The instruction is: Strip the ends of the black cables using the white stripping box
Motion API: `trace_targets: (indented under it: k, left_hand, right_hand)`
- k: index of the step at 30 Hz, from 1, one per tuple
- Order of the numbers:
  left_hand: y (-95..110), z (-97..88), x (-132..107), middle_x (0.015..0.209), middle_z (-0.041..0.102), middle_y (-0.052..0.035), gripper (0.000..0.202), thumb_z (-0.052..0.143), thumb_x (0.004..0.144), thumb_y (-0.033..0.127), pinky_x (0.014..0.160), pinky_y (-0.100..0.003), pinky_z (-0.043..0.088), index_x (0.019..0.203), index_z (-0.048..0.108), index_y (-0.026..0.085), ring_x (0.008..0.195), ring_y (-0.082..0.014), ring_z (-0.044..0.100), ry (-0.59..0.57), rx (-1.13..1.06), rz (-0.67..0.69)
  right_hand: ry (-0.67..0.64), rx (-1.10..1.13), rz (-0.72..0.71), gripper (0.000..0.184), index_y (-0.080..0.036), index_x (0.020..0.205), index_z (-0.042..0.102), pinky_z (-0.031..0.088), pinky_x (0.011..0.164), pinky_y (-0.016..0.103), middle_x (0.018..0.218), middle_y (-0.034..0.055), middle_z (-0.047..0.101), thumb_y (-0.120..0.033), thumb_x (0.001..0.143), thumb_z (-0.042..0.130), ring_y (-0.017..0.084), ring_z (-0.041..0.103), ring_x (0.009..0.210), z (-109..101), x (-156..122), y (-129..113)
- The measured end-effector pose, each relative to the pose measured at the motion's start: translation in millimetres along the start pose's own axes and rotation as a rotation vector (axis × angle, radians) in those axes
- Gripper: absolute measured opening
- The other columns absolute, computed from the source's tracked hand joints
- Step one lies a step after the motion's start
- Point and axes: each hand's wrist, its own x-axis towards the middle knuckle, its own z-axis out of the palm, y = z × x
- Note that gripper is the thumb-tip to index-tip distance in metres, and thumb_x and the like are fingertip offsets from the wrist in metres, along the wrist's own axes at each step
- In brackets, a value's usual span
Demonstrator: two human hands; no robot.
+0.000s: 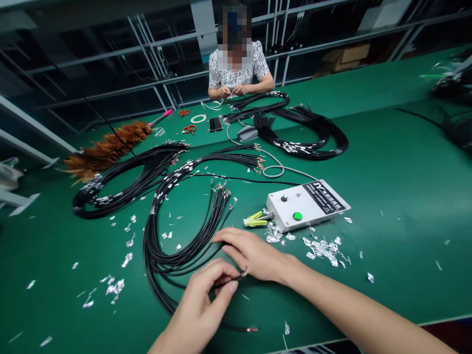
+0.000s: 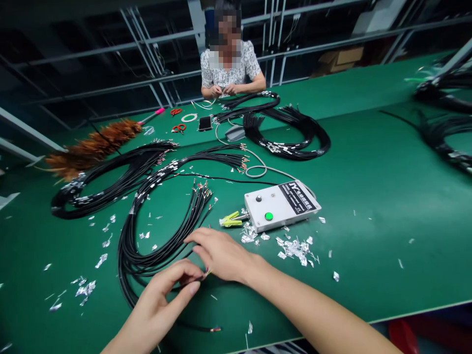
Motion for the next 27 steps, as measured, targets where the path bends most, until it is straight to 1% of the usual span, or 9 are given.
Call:
trace_targets:
  k: [3, 5, 9, 11, 14, 16, 19, 23, 27]
  left_hand:
    - [-0.2, 2.3, 9.2, 0.079, 0.062, -0.002, 0.012, 0.053, 0.088, 0.025, 0.069, -0.025, 0.046, 0.083, 0.062, 0.02, 0.074, -0.0169, 0.057, 0.039, 0.014, 0.0]
    - [-4.2, 6.1, 13.0, 0.079, 0.063, -0.002, 0.011, 0.053, 0.089, 0.025, 0.07, -0.026, 0.047, 0.084, 0.062, 0.02, 0.075, -0.0169, 0.058, 0.039, 0.011, -0.002]
    - [-9.3, 9.5, 16.9, 0.077, 0.062, -0.0014, 0.013, 0.052, 0.09, 0.024, 0.067, -0.025, 0.047, 0.082, 0.061, 0.02, 0.072, -0.0162, 0.059, 0.01, 0.038, 0.02]
    - [-10.0, 2.1, 18.2, 0.078, 0.062, -0.0017, 0.016, 0.05, 0.092, 0.025, 0.068, -0.026, 0.048, 0.082, 0.062, 0.02, 0.073, -0.0166, 0.06, -0.017, 0.096, 0.056]
    - [-16.6, -18.3, 18.7, 0.098, 0.064, -0.006, 0.014, 0.051, 0.092, 0.027, 0.084, -0.034, 0.048, 0.097, 0.063, 0.023, 0.095, -0.0218, 0.061, 0.053, 0.311, 0.118]
    - [-27.8, -30.5, 18.1, 0.115, 0.06, -0.0096, 0.025, 0.057, 0.088, 0.027, 0.093, -0.043, 0.045, 0.112, 0.059, 0.024, 0.111, -0.0278, 0.056, 0.16, 0.524, 0.134]
    - [-49.9, -38.0, 18.5, 0.127, 0.054, -0.0136, 0.044, 0.061, 0.083, 0.024, 0.094, -0.051, 0.045, 0.126, 0.052, 0.023, 0.121, -0.0343, 0.05, 0.256, 0.773, 0.138]
    - [-69.3, -35.3, 27.0, 0.12, 0.058, -0.0143, 0.039, 0.05, 0.091, 0.027, 0.088, -0.049, 0.049, 0.129, 0.048, 0.019, 0.112, -0.0318, 0.056, 0.286, 0.862, 0.181]
    - [-73.1, -30.9, 39.6, 0.106, 0.06, -0.0122, 0.034, 0.04, 0.096, 0.026, 0.083, -0.044, 0.051, 0.127, 0.047, 0.017, 0.1, -0.0287, 0.059, 0.369, 0.896, 0.221]
  right_hand:
    - [0.173, 0.254, 0.12, 0.024, -0.021, 0.109, 0.063, 0.046, 0.096, 0.036, 0.112, 0.0065, 0.066, -0.018, 0.095, 0.043, 0.017, 0.06, 0.106, -8.6, -23.2, 2.1]
    - [0.224, 0.475, 0.255, 0.02, -0.021, 0.103, 0.064, 0.05, 0.087, 0.034, 0.103, 0.0054, 0.068, -0.027, 0.093, 0.048, 0.017, 0.064, 0.095, -5.8, -37.1, 2.4]
    - [0.188, 0.939, 0.453, 0.035, -0.018, 0.1, 0.064, 0.047, 0.06, 0.023, 0.073, -0.0012, 0.065, -0.038, 0.074, 0.074, 0.012, 0.063, 0.066, 14.6, -50.8, -0.3]
    - [0.284, 1.053, 0.488, 0.036, -0.017, 0.089, 0.063, 0.046, 0.059, 0.022, 0.066, -0.0033, 0.062, -0.041, 0.067, 0.08, 0.011, 0.061, 0.061, 24.1, -50.1, -2.5]
    - [0.387, 1.078, 0.5, 0.034, -0.017, 0.08, 0.061, 0.047, 0.062, 0.023, 0.064, -0.003, 0.061, -0.042, 0.068, 0.08, 0.011, 0.062, 0.062, 33.0, -46.7, -4.9]
    - [0.367, 1.085, 0.503, 0.033, -0.017, 0.083, 0.061, 0.049, 0.063, 0.023, 0.069, -0.0024, 0.062, -0.036, 0.066, 0.082, 0.012, 0.064, 0.063, 38.3, -46.3, -5.1]
    - [0.292, 1.137, 0.503, 0.036, -0.018, 0.088, 0.062, 0.052, 0.069, 0.025, 0.078, -0.0021, 0.063, -0.026, 0.06, 0.084, 0.013, 0.067, 0.07, 48.2, -48.7, -3.9]
    - [0.208, 1.127, 0.435, 0.032, -0.018, 0.087, 0.065, 0.053, 0.077, 0.028, 0.09, 0.0021, 0.064, -0.032, 0.065, 0.083, 0.017, 0.071, 0.083, 57.9, -52.2, -2.3]
    - [0.178, 1.093, 0.307, 0.026, -0.018, 0.082, 0.07, 0.054, 0.077, 0.029, 0.1, 0.0054, 0.064, -0.04, 0.071, 0.079, 0.015, 0.07, 0.079, 63.1, -53.8, 0.3]
